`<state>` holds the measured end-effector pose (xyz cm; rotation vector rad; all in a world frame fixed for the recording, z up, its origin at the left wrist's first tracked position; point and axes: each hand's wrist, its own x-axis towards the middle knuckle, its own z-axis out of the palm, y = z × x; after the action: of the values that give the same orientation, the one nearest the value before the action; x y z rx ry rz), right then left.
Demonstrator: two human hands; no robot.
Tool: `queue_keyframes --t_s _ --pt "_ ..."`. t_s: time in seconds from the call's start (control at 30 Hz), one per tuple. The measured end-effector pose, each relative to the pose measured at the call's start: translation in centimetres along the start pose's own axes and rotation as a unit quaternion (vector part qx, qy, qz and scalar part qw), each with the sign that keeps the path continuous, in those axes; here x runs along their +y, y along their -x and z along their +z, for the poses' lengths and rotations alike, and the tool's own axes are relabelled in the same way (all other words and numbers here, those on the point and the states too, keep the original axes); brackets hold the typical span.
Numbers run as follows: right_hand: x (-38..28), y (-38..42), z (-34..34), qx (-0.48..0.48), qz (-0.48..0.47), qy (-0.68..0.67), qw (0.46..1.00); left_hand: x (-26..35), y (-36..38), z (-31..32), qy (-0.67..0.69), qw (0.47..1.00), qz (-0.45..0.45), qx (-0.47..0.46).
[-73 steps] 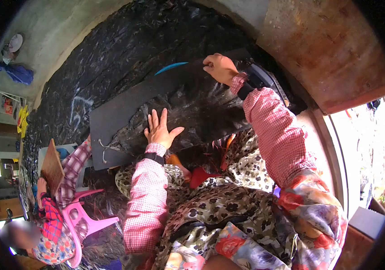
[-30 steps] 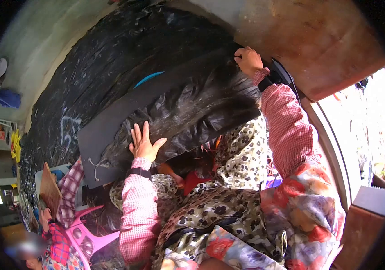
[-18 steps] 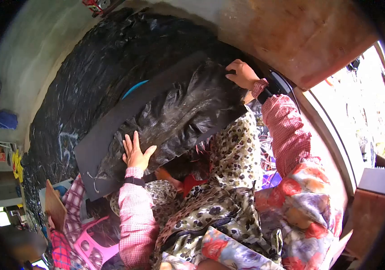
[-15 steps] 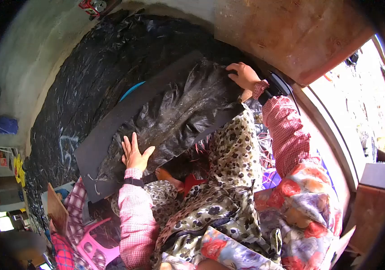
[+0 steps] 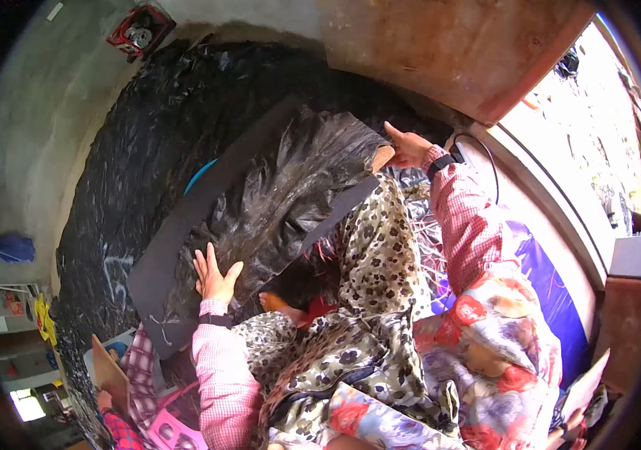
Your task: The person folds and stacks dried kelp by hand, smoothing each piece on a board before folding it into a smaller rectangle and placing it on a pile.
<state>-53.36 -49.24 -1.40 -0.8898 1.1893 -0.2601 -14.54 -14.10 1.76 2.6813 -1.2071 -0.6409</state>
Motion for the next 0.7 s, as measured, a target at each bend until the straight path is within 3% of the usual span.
queue_keyframes --t_s 0.03,0.1,0.13,0.23,0.27,0.37,0.63,0.7 --pt "-0.2 -0.2 0.8 -0.001 0.001 -0.002 1.0 0.0 0.0 0.0 0.001 1.0 -0.002 -0.002" --pt "0.3 -1.9 1.3 -0.085 -0.073 -0.199 0.974 0.0 0.0 -0.1 -0.001 1.0 -0.003 -0.006" --pt "0.4 -2.5 1.3 -0.086 -0.073 -0.202 0.973 0.0 0.0 -0.1 -0.004 1.0 -0.004 -0.007" --pt "-0.3 -2.9 1.7 0.107 -0.227 -0.238 0.938 0.3 0.1 -0.4 -0.008 1.0 -0.008 -0.011" --pt "-1.0 -2.4 1.4 0.108 -0.226 -0.24 0.938 0.4 0.2 -0.4 -0.007 1.0 -0.011 -0.017" --pt "-2.7 -1.1 1.1 0.241 -0.246 -0.067 0.937 0.3 0.1 -0.4 -0.002 1.0 -0.014 -0.016" --pt "-1.5 -1.2 0.3 0.249 -0.256 -0.033 0.933 0.1 -0.1 -0.3 0.0 1.0 -0.019 -0.014" --pt "0.0 -1.5 -0.3 0.219 -0.249 -0.101 0.938 0.0 -0.1 -0.2 0.0 1.0 -0.011 -0.008"
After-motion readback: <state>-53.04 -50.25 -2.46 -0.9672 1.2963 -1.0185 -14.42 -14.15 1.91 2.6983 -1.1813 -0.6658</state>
